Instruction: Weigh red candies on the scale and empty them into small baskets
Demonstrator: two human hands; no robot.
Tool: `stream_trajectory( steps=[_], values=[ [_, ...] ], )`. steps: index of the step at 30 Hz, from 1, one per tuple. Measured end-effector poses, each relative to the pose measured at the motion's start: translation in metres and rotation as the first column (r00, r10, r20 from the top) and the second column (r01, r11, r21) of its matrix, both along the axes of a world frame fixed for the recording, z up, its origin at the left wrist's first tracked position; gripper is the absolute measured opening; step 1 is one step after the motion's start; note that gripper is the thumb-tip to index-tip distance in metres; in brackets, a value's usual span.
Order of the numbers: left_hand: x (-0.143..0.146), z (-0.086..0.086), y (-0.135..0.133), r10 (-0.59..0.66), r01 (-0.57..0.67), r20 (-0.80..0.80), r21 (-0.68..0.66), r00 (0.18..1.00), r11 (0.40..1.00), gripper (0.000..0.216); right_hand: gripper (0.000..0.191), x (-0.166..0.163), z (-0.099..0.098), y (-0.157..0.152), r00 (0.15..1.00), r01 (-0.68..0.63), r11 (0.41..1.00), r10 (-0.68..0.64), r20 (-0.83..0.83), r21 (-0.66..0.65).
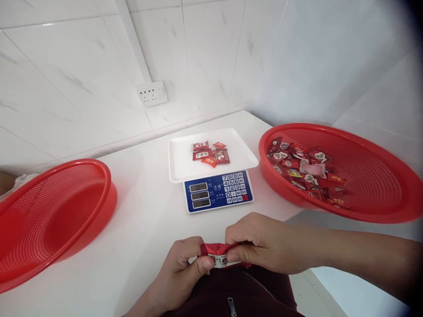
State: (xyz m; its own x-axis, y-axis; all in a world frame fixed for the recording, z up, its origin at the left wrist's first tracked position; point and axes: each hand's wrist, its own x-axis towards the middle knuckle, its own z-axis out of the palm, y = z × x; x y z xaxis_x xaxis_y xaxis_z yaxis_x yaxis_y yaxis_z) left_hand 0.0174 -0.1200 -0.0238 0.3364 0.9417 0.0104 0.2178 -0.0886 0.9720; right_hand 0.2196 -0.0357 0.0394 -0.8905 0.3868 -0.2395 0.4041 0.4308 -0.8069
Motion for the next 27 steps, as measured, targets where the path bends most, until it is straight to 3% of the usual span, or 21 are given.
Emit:
stream_trajectory(
  steps=[2,4,8,10,13,18,21,23,27],
  values=[
    [-0.002,0.000,0.001,0.026,-0.026,0.012,-0.058,1.000,0.998,0.038,0.028,0.000,0.001,0.008,1.000,0.027,0.998,-0.027,-0.003,0.050],
    [-0.005,0.000,0.001,0.090,-0.088,0.009,-0.097,0.996,0.991,0.036,0.029,0.002,0.001,0.022,0.989,0.150,0.977,-0.149,-0.019,0.153],
    [-0.014,-0.003,0.001,0.200,-0.203,-0.030,-0.153,0.979,0.967,0.030,0.028,0.008,0.001,0.065,0.878,0.463,0.796,-0.471,-0.083,0.390],
    [-0.018,-0.005,-0.001,0.226,-0.234,-0.065,-0.180,0.972,0.956,0.027,0.026,0.010,0.001,0.088,0.831,0.516,0.717,-0.552,-0.069,0.468],
    [-0.020,-0.007,-0.004,0.220,-0.236,-0.095,-0.214,0.971,0.948,0.025,0.024,0.009,-0.002,0.114,0.777,0.551,0.655,-0.629,-0.030,0.518],
    [-0.018,-0.006,-0.006,0.163,-0.182,-0.096,-0.251,0.982,0.951,0.024,0.022,-0.005,-0.012,0.143,0.734,0.614,0.630,-0.677,-0.052,0.474],
    [-0.017,-0.005,-0.007,0.148,-0.169,-0.099,-0.263,0.984,0.950,0.024,0.029,-0.010,-0.017,0.155,0.743,0.630,0.661,-0.666,-0.068,0.409],
    [-0.017,-0.006,-0.008,0.141,-0.163,-0.100,-0.266,0.985,0.950,0.024,0.033,-0.009,-0.017,0.159,0.756,0.599,0.677,-0.655,-0.022,0.428],
    [-0.019,-0.007,-0.007,0.122,-0.147,-0.107,-0.279,0.987,0.949,0.025,0.037,0.008,-0.009,0.150,0.713,0.594,0.622,-0.701,0.024,0.510]
  ],
)
